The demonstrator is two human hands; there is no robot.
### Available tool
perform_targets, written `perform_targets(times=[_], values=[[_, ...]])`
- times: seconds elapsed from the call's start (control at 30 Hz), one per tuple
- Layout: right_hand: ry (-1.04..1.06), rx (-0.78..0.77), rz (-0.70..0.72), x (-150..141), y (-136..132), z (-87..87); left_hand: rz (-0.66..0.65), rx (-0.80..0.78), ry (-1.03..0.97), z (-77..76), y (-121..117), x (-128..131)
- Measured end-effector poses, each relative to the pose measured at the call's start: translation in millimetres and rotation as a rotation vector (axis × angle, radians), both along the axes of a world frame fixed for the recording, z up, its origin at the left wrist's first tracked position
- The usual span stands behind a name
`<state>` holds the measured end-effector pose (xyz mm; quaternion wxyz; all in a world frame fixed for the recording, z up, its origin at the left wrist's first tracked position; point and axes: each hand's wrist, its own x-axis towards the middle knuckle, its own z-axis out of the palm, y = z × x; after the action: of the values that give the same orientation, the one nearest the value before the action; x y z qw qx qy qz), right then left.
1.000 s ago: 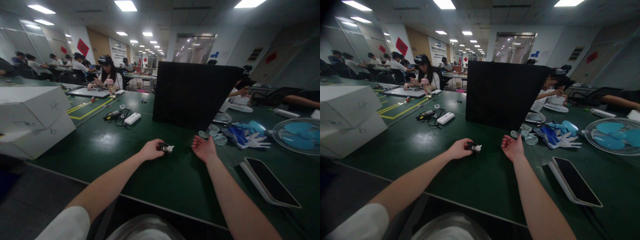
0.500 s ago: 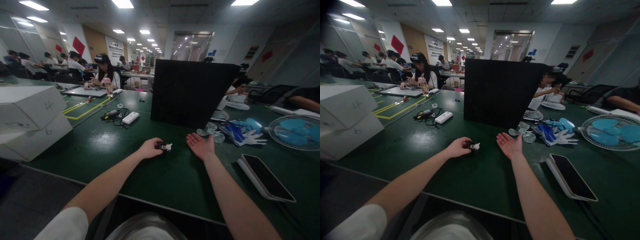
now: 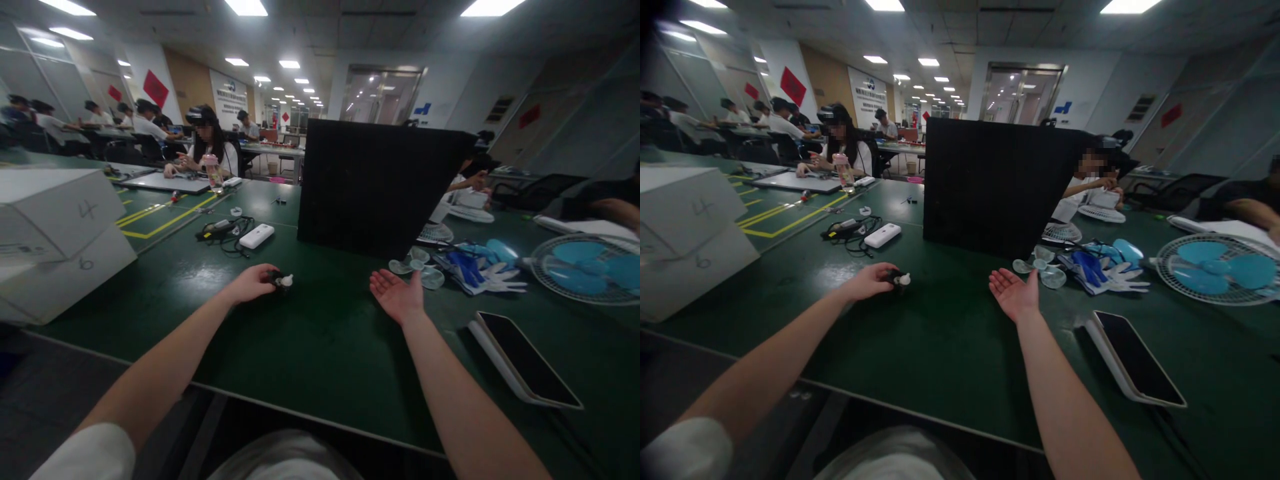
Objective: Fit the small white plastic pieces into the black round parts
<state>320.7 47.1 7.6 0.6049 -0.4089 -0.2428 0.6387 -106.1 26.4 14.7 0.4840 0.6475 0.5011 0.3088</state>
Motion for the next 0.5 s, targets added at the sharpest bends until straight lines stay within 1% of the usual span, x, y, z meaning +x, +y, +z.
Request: perform_targets(times=[0.13, 0.2, 0.23, 0.33, 0.43, 0.5], values=[[0.053, -0.006, -0.005, 0, 0, 0.6, 0.256, 0.027, 0.040, -4.3, -5, -70], [0.048, -0.002, -0.004, 0, -1, 1.3, 0.360, 0.063, 0.083, -7.6, -5, -97], [0.051, -0.003, -0.005, 0, -1, 1.6, 0.407, 0.087, 0.128, -8.9, -5, -107], [0.090, -0.017, -0.005, 0, -1, 2.4, 0.515, 0.195, 0.386, -10.0, -3, -120], [0.112, -0.015, -0.004, -1, -1, 3.0, 0.527, 0.369, 0.692, -9.5, -2, -120], [0.097, -0.008, -0.006, -2, -2, 3.4, 0.523, 0.467, 0.801, -9.5, -2, -120]])
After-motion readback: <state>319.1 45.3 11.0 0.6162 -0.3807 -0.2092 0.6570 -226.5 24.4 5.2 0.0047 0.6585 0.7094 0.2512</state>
